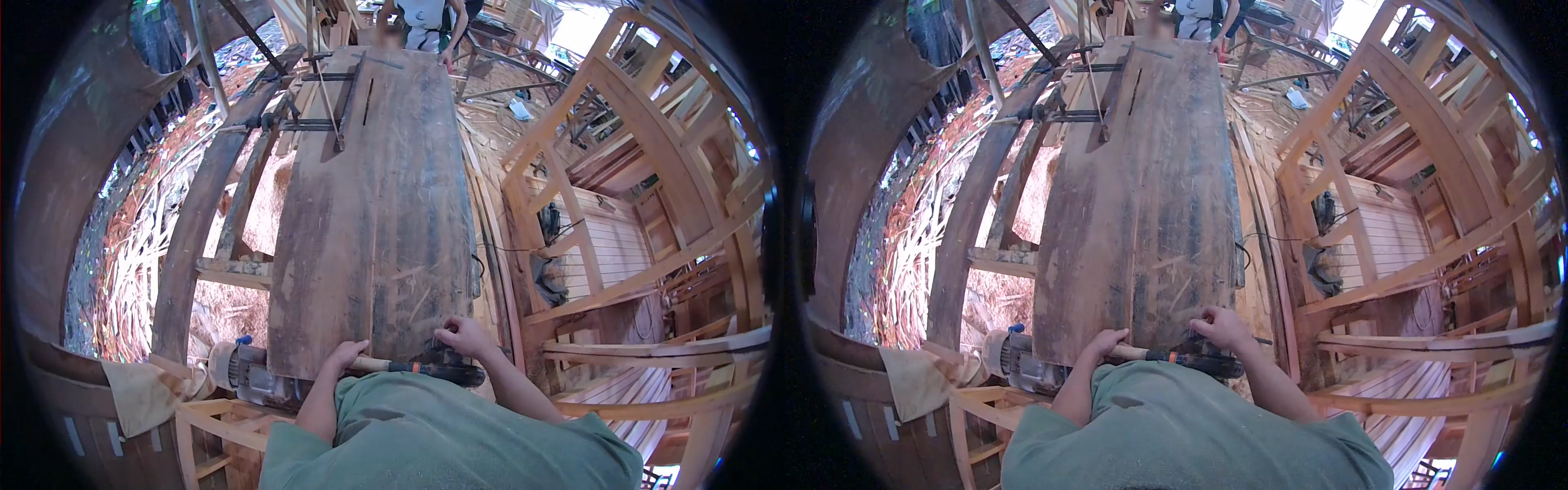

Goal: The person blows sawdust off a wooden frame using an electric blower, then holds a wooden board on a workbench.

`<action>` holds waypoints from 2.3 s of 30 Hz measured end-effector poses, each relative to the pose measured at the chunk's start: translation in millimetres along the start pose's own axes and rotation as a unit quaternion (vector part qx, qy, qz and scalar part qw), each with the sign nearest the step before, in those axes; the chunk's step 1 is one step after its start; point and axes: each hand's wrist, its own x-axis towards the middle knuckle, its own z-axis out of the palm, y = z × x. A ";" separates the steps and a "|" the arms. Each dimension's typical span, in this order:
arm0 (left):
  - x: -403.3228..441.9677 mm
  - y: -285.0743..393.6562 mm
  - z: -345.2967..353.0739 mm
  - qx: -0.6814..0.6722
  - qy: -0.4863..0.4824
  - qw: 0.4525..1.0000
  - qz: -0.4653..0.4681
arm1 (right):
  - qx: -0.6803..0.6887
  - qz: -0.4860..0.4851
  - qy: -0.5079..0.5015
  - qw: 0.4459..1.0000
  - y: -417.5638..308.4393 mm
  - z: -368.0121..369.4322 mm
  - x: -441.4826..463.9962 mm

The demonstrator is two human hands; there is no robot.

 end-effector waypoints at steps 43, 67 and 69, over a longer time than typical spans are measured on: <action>1.4 -1.7 -1.5 -0.088 -0.019 0.996 0.021 | -0.035 0.034 0.025 0.998 -25.7 -15.9 -7.7; -19.7 13.7 3.9 -0.086 -0.017 0.996 0.028 | -0.034 0.020 0.047 0.998 -25.4 -14.7 -9.0; -28.5 21.8 5.9 -0.018 0.010 0.999 0.027 | -0.036 0.021 0.043 0.998 -16.6 -10.8 -3.7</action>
